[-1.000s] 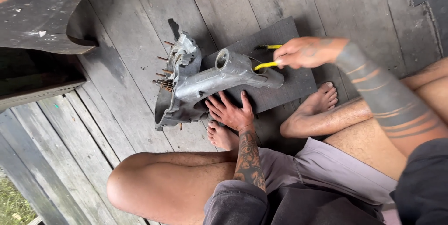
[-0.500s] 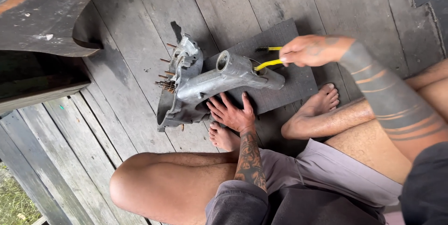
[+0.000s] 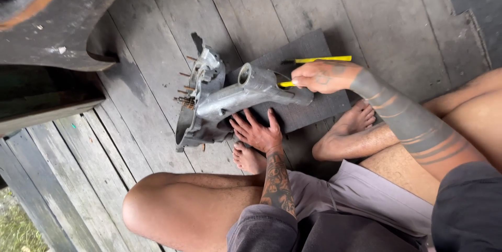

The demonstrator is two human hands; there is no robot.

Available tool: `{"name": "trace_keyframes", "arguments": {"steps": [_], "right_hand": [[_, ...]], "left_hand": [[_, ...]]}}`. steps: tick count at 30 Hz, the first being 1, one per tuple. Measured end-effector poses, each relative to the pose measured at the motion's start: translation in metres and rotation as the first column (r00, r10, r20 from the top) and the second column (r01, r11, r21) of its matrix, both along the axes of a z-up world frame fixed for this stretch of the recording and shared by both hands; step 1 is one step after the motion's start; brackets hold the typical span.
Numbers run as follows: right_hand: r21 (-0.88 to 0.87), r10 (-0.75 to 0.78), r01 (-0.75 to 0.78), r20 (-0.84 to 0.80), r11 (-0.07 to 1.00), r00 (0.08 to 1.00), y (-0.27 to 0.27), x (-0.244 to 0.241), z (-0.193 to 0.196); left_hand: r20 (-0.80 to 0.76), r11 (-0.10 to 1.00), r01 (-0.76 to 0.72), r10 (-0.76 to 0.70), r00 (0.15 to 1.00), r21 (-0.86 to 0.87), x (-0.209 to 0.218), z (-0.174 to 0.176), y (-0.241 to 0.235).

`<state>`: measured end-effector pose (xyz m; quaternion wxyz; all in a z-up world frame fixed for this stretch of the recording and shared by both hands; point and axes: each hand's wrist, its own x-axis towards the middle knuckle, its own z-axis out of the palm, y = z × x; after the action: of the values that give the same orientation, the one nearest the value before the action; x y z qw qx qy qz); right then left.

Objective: The person cleans the interior of a motorcycle engine casing using a small brush.

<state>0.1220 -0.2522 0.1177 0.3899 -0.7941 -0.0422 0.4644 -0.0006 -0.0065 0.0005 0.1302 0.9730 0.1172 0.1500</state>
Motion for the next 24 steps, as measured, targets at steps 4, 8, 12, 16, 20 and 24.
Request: {"name": "trace_keyframes", "arguments": {"steps": [4, 8, 12, 16, 20, 24], "right_hand": [[-0.055, -0.02, 0.023, 0.052, 0.998, 0.998, -0.023, 0.003, 0.022], [0.048, -0.123, 0.123, -0.009, 0.991, 0.992, 0.001, -0.003, 0.001], [-0.044, -0.016, 0.018, 0.049, 0.999, 0.999, -0.033, 0.004, 0.013], [0.136, -0.296, 0.307, -0.098, 0.942, 0.95, -0.009, -0.01, -0.005], [0.212, -0.168, 0.147, 0.086, 0.966, 0.982, -0.006, -0.006, -0.007], [0.249, -0.232, 0.247, -0.091, 0.936, 0.969, -0.043, -0.003, -0.029]], "left_hand": [[0.038, 1.0, -0.019, 0.02, 0.999, -0.014, 0.0, -0.005, 0.003], [0.024, 1.0, -0.015, 0.015, 1.0, -0.001, -0.002, -0.007, -0.002], [0.028, 1.0, -0.021, 0.02, 0.999, 0.01, 0.0, -0.013, 0.001], [0.062, 0.999, -0.042, 0.041, 0.997, 0.015, -0.001, -0.013, 0.0], [-0.075, 1.0, -0.026, 0.027, 0.997, 0.014, 0.002, -0.002, -0.001], [-0.103, 0.999, -0.044, 0.046, 0.994, 0.025, 0.0, -0.007, 0.001]]}}
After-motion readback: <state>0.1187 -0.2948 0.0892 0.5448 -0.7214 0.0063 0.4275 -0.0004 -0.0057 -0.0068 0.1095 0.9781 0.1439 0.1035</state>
